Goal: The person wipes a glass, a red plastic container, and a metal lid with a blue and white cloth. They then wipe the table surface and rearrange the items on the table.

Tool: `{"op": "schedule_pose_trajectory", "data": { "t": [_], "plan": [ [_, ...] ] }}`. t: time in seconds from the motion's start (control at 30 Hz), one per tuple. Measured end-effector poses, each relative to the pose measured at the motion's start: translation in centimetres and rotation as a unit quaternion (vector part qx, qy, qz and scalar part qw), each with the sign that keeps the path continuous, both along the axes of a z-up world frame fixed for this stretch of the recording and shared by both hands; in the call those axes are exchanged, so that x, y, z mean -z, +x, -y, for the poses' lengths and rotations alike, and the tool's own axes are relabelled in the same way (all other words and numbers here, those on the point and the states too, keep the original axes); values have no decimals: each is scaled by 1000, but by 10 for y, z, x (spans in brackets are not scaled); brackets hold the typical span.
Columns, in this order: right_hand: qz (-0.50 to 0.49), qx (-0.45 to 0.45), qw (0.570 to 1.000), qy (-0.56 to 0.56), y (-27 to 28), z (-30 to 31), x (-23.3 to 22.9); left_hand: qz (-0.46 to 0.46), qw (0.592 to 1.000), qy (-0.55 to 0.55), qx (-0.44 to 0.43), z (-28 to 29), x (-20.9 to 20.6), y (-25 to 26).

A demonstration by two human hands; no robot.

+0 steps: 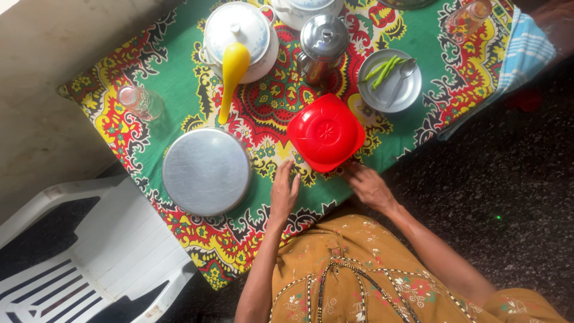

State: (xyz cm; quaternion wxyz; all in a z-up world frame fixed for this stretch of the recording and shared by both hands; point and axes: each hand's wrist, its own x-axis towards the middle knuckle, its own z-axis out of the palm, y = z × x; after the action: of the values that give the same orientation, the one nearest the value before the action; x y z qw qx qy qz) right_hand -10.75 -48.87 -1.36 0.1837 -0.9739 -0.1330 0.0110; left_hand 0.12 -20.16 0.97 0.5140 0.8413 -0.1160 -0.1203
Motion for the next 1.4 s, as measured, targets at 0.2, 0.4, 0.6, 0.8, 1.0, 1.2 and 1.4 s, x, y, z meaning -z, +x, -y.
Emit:
{"op": "schedule_pose_trajectory", "data": {
  "t": [0.2,0.4,0.6,0.8,1.0,1.2,1.4],
  "plan": [
    [-110,306,914,242,27,44,31,-163,975,-127,-78,35,65,-4],
    [-199,339,759,520,86,52,16,-347,858,-340,-169,57,87,-7],
    [-246,314,755,521,101,40,-23,-321,866,-353,-150,53,63,-4],
    [-251,282,738,559,112,23,-15,-303,876,-334,-172,32,52,3],
    [-264,262,720,586,120,19,-10,-285,871,-360,-175,22,67,6],
    [-286,343,546,709,99,64,28,-301,877,-316,-200,25,63,8],
    [-96,420,405,807,85,154,54,-316,836,-379,-243,39,55,3]
  ]
}}
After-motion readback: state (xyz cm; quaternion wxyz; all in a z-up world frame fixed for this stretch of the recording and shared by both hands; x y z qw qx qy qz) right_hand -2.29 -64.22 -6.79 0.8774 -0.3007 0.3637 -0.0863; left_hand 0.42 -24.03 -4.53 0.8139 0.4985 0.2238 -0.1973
